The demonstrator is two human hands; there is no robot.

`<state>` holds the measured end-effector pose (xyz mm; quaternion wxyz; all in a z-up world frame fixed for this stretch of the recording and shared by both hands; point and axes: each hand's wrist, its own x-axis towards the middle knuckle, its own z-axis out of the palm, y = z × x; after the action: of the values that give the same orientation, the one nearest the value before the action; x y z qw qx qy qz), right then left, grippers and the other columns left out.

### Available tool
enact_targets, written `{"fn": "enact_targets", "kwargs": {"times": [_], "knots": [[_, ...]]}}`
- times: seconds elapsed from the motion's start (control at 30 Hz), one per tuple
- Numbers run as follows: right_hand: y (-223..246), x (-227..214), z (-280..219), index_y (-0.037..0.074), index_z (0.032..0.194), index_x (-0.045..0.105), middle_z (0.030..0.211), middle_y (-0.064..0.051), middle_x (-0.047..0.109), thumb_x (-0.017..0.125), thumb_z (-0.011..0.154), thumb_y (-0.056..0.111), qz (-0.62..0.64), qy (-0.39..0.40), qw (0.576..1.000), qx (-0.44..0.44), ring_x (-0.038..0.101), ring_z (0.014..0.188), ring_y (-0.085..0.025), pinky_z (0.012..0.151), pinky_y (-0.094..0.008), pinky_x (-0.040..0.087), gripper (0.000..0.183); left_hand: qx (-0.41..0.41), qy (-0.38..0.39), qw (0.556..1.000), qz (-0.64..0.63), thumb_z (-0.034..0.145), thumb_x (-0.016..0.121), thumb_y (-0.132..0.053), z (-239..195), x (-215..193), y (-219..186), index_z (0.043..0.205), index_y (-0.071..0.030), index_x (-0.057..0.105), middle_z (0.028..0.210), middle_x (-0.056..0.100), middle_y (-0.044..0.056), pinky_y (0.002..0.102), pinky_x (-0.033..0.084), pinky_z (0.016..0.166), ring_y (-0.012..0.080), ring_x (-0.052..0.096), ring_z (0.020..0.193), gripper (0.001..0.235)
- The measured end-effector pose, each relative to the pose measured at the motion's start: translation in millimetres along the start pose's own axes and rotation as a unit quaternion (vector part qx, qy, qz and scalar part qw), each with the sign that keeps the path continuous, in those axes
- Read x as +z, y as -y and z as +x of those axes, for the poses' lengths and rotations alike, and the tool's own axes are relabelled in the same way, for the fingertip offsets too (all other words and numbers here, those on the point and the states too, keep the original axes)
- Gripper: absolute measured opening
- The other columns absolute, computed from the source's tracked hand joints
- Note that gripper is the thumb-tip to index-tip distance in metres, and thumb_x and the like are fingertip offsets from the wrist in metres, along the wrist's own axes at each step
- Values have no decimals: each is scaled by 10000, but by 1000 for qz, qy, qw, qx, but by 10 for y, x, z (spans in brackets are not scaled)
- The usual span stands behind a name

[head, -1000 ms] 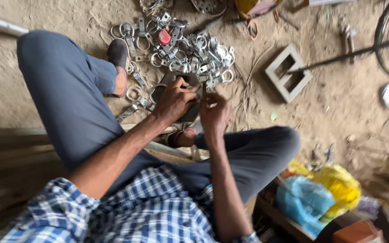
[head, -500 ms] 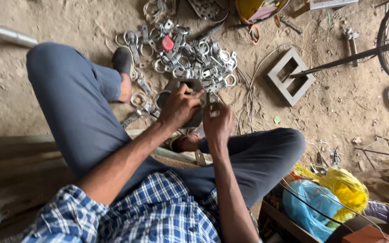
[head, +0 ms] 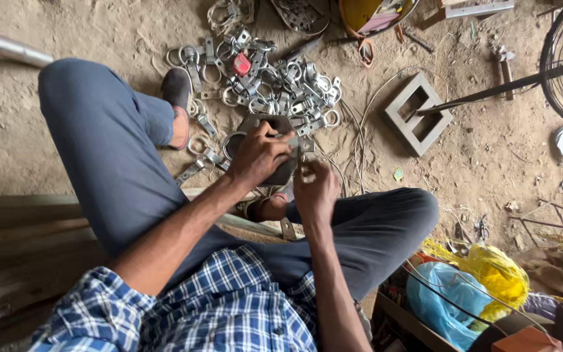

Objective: The person assembles a metal component by fitting metal rings and plates together, using a hammer and a small metal rod to secure them.

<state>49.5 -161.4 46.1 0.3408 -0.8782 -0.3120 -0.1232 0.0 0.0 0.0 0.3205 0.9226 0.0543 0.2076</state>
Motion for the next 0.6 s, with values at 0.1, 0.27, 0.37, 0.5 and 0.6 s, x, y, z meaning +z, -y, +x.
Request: {"fn": "enact_targets", "kwargs": {"times": [0.1, 0.27, 0.37, 0.5, 0.6], "knots": [[2, -313, -146, 62, 972, 764, 810, -68, 747, 736, 851, 123, 63, 83, 991, 80, 699, 639, -200, 593, -385, 562, 138, -32, 27, 999, -25, 826, 866, -267, -29, 40, 16, 1003, -115, 822, 1203, 769, -15, 398, 533, 850, 261, 606, 1002, 237], [-84, -583, -103, -12, 1070, 664, 712, -66, 693, 609, 1015, 128, 97, 74, 964, 235, 494, 493, -206, 454, -343, 354, 161, 5, -4, 1000, 5, 795, 859, -274, -26, 68, 40, 992, -132, 830, 1260, 746, -19, 387, 521, 979, 234, 600, 1062, 245], [-149, -521, -16, -20, 1251, 503, 767, -134, 625, 513, 1045, 189, 144, 104, 944, 278, 490, 587, -232, 488, -395, 408, 294, 5, 0, 1000, 13, 805, 845, -291, -91, 48, 9, 975, -123, 830, 1272, 739, -15, 408, 499, 1002, 249, 585, 1098, 239], [-153, -315, 78, 28, 1275, 623, 943, -149, 650, 343, 1167, 333, 83, 107, 982, 130, 600, 932, -238, 937, -480, 404, 428, 18, 33, 999, 2, 879, 821, -347, -91, -1, -6, 983, -60, 811, 1330, 685, 62, 457, 469, 1020, 300, 558, 1159, 305], [-80, -229, 167, 76, 1286, 654, 819, -140, 632, 339, 1131, 367, 25, 137, 980, 141, 587, 921, -272, 1076, -517, 279, 456, 37, 13, 998, 43, 918, 752, -294, -77, 8, -41, 941, -71, 804, 1437, 651, 67, 437, 469, 1077, 321, 535, 1271, 230]]}}
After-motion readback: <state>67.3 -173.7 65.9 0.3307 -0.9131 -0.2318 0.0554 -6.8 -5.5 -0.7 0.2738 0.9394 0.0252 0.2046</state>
